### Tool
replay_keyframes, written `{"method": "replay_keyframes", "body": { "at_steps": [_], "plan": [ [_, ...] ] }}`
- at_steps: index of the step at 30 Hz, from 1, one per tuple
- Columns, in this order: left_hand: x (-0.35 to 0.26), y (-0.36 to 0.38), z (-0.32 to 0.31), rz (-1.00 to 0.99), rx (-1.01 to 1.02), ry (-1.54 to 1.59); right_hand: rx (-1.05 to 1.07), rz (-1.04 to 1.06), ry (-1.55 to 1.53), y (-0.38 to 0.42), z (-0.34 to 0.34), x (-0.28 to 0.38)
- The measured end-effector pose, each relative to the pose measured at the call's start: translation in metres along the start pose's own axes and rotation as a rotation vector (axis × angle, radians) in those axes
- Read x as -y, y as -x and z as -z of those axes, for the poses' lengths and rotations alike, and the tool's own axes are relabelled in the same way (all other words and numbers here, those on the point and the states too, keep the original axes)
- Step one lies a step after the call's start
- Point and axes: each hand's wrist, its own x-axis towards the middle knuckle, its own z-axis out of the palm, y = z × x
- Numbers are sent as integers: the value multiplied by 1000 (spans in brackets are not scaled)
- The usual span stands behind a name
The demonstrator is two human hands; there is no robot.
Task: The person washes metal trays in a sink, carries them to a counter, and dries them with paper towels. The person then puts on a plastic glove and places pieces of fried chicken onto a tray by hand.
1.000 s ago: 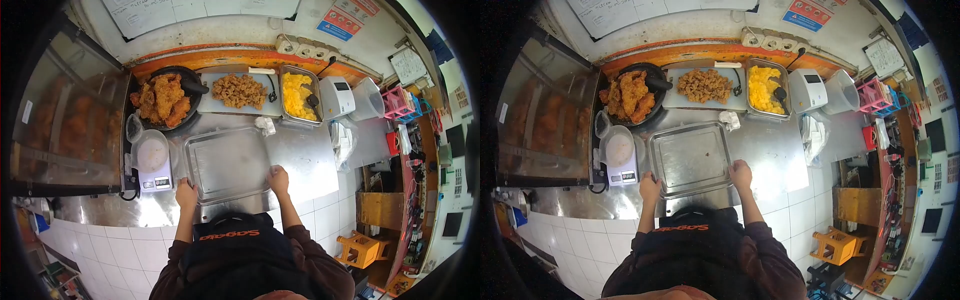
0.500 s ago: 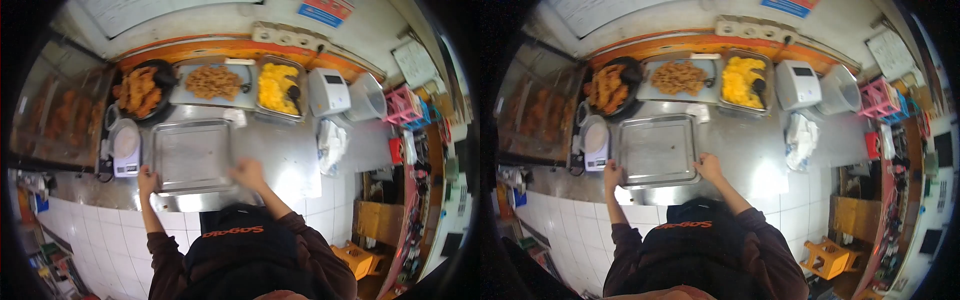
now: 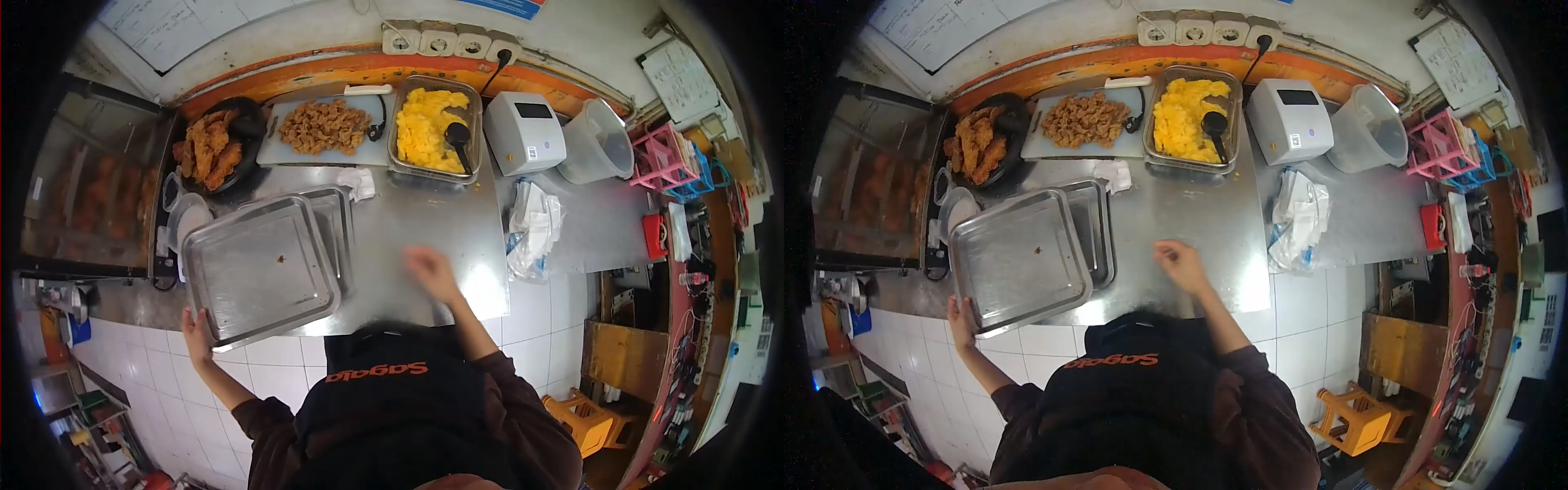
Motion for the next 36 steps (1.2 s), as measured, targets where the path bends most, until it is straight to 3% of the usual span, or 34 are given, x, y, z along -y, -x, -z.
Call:
{"method": "replay_keyframes", "body": {
  "at_steps": [2, 4, 6, 7, 9, 11, 15, 18, 19, 21, 23, 25, 26, 27, 29, 30, 32, 33, 36],
  "plan": [
    [-7, -8, 21, -96, -22, -243, -131, -155, 76, 11, 39, -3],
    [-26, -16, 28, -139, 26, -244, -291, -272, 122, 21, 87, -25],
    [-66, -14, 5, -545, -23, -534, -539, -299, 236, 36, 140, -56],
    [-94, -9, -10, -553, 2, -514, -651, -256, 249, 44, 164, -67],
    [-156, 9, -41, -501, 76, -692, -820, -392, 312, 56, 206, -66],
    [-203, 28, -75, -540, 76, -752, -832, -511, 624, 63, 239, -72],
    [-231, 26, -116, -676, 51, -940, -774, -599, 789, 59, 275, -108],
    [-241, 35, -141, -710, -10, -1072, -743, -475, 354, 43, 289, -145],
    [-243, 39, -144, -713, -11, -1073, -744, -475, 352, 41, 289, -151],
    [-246, 44, -145, -711, -61, -1102, -585, -591, -201, 34, 287, -160],
    [-242, 35, -125, -710, -24, -1029, -494, -634, -178, 33, 286, -162],
    [-229, 22, -97, -712, 17, -954, -841, -683, 134, 29, 276, -137],
    [-217, 15, -80, -706, 27, -816, -981, -503, 335, 33, 299, -221],
    [-203, 9, -64, -698, 38, -679, -983, -505, 334, 34, 296, -217],
    [-173, 3, -33, -581, 89, -626, -1098, -200, 744, 39, 282, -187],
    [-151, -3, -18, -516, 128, -557, -1098, -203, 743, 41, 280, -172],
    [-109, 3, -16, -392, 95, -383, -940, 152, 964, 44, 277, -138],
    [-90, 11, -22, -336, 26, -278, -938, 148, 964, 41, 274, -129],
    [-4, 2, -4, -112, 147, -58, -682, -285, 426, 14, 277, -128]
  ]
}}
